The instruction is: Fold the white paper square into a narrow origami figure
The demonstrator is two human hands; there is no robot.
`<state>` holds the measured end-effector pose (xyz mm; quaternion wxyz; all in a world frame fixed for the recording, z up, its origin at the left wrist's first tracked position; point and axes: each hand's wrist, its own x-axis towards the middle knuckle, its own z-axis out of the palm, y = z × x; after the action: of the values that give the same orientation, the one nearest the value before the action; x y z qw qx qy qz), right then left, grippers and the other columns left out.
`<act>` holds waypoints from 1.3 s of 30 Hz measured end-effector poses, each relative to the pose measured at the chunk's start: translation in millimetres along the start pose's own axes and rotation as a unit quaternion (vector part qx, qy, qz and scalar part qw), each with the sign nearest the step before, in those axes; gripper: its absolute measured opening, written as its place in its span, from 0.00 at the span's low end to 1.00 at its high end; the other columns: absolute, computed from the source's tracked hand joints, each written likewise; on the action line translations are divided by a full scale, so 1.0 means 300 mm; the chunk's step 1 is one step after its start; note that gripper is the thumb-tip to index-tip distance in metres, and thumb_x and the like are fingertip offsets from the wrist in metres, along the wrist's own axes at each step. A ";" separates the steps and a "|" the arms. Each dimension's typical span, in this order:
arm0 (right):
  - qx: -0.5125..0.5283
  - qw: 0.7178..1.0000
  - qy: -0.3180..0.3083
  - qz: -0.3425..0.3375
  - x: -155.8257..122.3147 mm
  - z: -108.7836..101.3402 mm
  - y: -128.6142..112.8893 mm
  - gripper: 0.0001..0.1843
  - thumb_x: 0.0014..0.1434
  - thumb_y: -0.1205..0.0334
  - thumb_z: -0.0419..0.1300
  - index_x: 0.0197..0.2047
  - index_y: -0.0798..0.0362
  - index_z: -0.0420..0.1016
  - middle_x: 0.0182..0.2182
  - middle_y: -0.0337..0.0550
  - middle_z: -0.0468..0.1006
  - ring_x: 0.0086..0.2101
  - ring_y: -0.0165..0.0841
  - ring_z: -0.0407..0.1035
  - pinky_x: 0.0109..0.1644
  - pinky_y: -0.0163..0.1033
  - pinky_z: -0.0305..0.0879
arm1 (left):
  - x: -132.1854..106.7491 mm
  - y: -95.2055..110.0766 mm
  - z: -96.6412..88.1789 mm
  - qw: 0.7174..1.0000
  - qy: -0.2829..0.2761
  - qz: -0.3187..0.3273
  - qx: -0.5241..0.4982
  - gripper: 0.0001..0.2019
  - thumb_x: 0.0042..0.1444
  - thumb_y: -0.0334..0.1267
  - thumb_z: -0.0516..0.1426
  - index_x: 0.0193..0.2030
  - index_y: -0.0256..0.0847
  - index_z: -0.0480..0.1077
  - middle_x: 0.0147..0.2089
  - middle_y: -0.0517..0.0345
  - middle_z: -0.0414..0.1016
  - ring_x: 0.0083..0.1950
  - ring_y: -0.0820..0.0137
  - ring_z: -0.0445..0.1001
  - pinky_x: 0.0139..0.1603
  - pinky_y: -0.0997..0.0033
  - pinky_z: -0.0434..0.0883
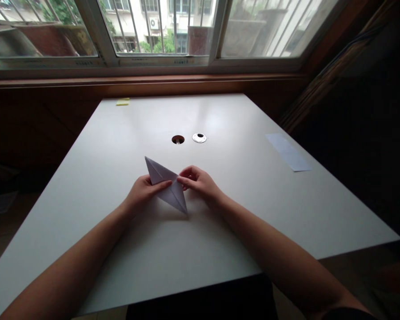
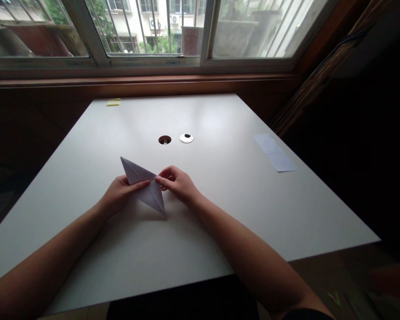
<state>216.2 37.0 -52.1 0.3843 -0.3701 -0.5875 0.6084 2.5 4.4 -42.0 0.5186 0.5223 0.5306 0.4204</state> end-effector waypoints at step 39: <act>-0.091 0.994 -0.061 0.020 -0.023 0.020 -0.019 0.15 0.60 0.50 0.61 0.35 0.55 0.73 0.28 0.43 0.81 0.29 0.30 0.76 0.37 0.36 0.72 | 0.064 -0.006 -0.012 0.923 0.245 0.049 -0.294 0.19 0.39 0.38 0.72 0.38 0.32 0.78 0.39 0.52 0.82 0.38 0.67 0.81 0.42 0.69 0.79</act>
<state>214.2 28.2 -46.1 0.3003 -0.3773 -0.6555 0.5811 0.3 23.5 -45.6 0.4817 0.2522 0.4672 0.6972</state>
